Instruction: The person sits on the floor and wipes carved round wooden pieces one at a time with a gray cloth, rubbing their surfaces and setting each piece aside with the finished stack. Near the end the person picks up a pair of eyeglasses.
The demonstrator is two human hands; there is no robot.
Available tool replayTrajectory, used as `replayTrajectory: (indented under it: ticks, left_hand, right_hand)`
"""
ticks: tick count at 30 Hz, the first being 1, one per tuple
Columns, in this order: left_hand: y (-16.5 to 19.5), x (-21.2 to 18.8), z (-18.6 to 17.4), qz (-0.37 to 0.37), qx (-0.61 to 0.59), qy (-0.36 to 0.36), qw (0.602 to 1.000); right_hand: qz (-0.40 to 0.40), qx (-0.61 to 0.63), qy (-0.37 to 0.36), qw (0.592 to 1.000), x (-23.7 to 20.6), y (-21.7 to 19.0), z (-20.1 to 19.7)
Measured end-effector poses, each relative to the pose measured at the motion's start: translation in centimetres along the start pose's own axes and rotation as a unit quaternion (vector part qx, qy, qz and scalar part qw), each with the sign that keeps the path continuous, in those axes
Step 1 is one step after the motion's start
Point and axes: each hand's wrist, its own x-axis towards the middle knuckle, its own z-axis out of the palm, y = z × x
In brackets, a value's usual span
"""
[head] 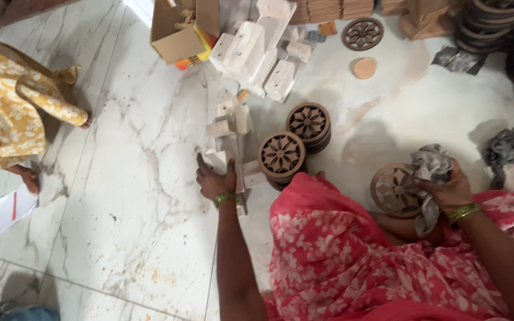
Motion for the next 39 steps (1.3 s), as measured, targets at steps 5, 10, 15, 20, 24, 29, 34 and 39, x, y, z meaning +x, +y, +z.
replayTrajectory:
  ticks: [5, 10, 15, 20, 24, 29, 34, 39]
  left_hand:
    - [4.9, 0.2, 2.7, -0.024, 0.088, -0.005, 0.996]
    - [4.9, 0.5, 0.0, 0.014, 0.033, 0.023, 0.999]
    - [9.8, -3.5, -2.8, 0.237, -0.227, 0.016, 0.945]
    - [19.5, -13.0, -0.8, 0.381, -0.144, -0.145, 0.902]
    - [23.3, -17.6, 2.3, 0.377, -0.199, -0.366, 0.827]
    - [21.8, -21.4, 6.3, 0.241, -0.331, -0.441, 0.799]
    - [20.6, -22.9, 8.9, 0.258, -0.22, -0.397, 0.853]
    - [18.9, -23.1, 10.4, 0.297, -0.242, -0.302, 0.873]
  right_hand:
    - [0.006, 0.011, 0.017, 1.0, 0.0, 0.0, 0.6]
    - [-0.001, 0.079, 0.003, 0.997, 1.0, -1.1, 0.9]
    - [0.024, 0.056, -0.016, 0.998, 3.8, -3.6, 0.9]
    - [-0.088, 0.086, -0.205, 0.971, 6.9, -6.3, 0.8]
    - [-0.115, 0.052, -0.258, 0.958, 7.9, -7.7, 1.2]
    - [-0.062, 0.03, -0.105, 0.992, 7.4, -8.2, 2.0]
    - [-0.053, -0.094, -0.02, 0.994, 6.4, -8.1, 2.8]
    - [-0.115, -0.17, -0.133, 0.97, 5.4, -7.4, 3.9]
